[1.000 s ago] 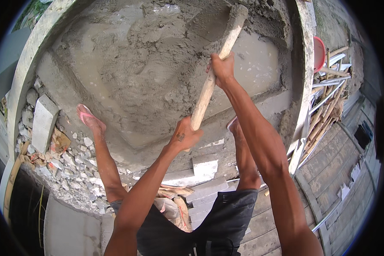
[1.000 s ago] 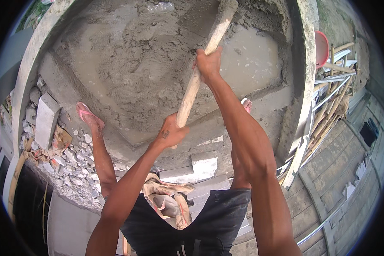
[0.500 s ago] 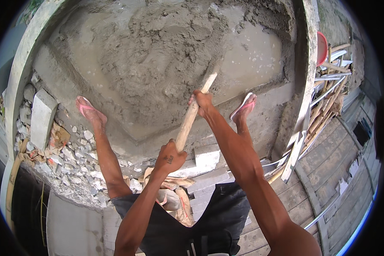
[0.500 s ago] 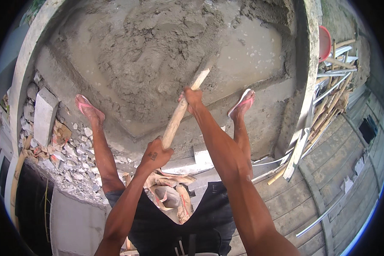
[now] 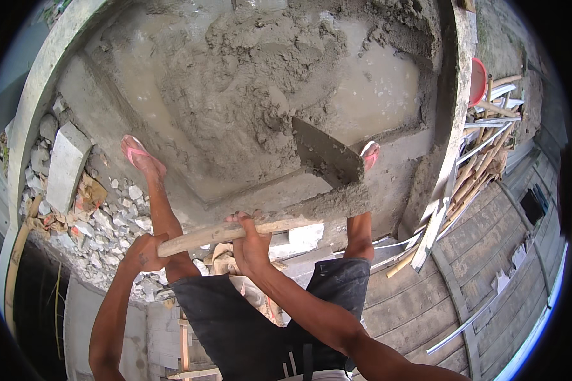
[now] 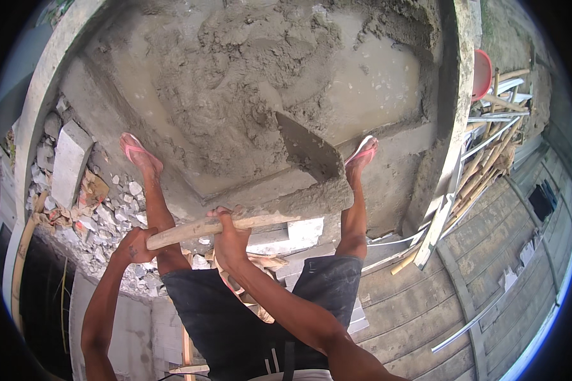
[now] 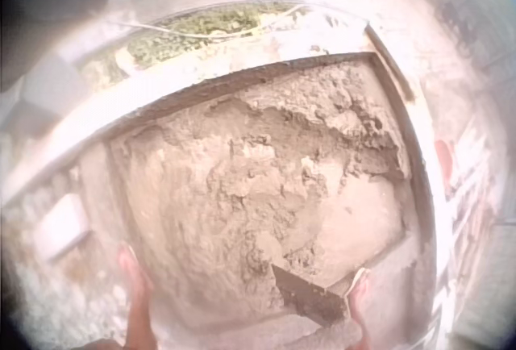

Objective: The person mixes wet mortar in a concrete pit using a hoe, repeatedly pulling and pushing the mixture to achieve consistency.

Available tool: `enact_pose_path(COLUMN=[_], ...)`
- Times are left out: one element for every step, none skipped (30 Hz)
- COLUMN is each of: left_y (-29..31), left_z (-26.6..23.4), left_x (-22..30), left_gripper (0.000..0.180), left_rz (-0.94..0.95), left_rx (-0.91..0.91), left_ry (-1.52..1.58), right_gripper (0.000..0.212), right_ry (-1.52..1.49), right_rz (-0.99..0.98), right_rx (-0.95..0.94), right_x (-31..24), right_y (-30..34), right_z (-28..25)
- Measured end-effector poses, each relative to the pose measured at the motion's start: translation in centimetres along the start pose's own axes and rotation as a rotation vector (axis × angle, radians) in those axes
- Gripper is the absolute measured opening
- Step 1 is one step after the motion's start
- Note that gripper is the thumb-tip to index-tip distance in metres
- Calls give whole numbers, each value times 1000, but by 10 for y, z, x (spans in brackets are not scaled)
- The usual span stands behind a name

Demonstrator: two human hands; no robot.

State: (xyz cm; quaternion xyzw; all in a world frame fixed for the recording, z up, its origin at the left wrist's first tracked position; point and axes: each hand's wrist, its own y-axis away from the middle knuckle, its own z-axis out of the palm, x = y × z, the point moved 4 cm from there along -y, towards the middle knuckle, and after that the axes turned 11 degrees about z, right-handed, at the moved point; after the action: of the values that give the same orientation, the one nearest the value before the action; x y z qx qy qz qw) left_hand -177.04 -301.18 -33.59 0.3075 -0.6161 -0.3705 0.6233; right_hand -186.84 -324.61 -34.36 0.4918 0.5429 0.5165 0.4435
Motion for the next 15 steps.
enact_pose_path(left_y=[15,15,12,6,-14,-45,-76,-117,-145,-154,-167,-182,-193,-203,-215], left_z=[7,9,14,20,24,29,27,48,61,75,84,93,103,111,116], left_x=[-2,17,40,57,80,103,133,150,168,170,182,197,215,225,235], left_gripper=[35,36,36,39,43,40,37,34,32,33,34,36,37,37,39], left_rz=[-35,-39,-45,-45,-84,-110,-173,-190,-198,-204,-184,-136,-92,-93,-52], left_rx=[-5,1,5,79,84,95,115,117,127,141,148,174,187,177,185], left_ry=[-56,-16,24,50,123,186,255,356,419,415,415,480,555,547,558], right_gripper=[16,14,12,13,13,14,15,15,16,16,16,14,13,13,14], right_ry=[-1,-23,-48,27,43,56,142,248,338,425,406,461,520,508,512], right_rz=[10,39,70,88,105,110,119,71,38,20,19,-82,-177,-175,-234], right_rx=[-17,-65,-112,-144,-112,-79,-35,36,96,135,138,100,76,82,65], right_x=[-1,-6,-12,-23,-40,-65,-90,-119,-147,-151,-167,-191,-213,-231,-252], right_y=[0,-6,-15,-39,-74,-115,-158,-183,-202,-197,-197,-195,-190,-186,-181], right_z=[2,-5,-12,-16,-21,-24,-22,-31,-31,-24,-27,-31,-41,-47,-51])
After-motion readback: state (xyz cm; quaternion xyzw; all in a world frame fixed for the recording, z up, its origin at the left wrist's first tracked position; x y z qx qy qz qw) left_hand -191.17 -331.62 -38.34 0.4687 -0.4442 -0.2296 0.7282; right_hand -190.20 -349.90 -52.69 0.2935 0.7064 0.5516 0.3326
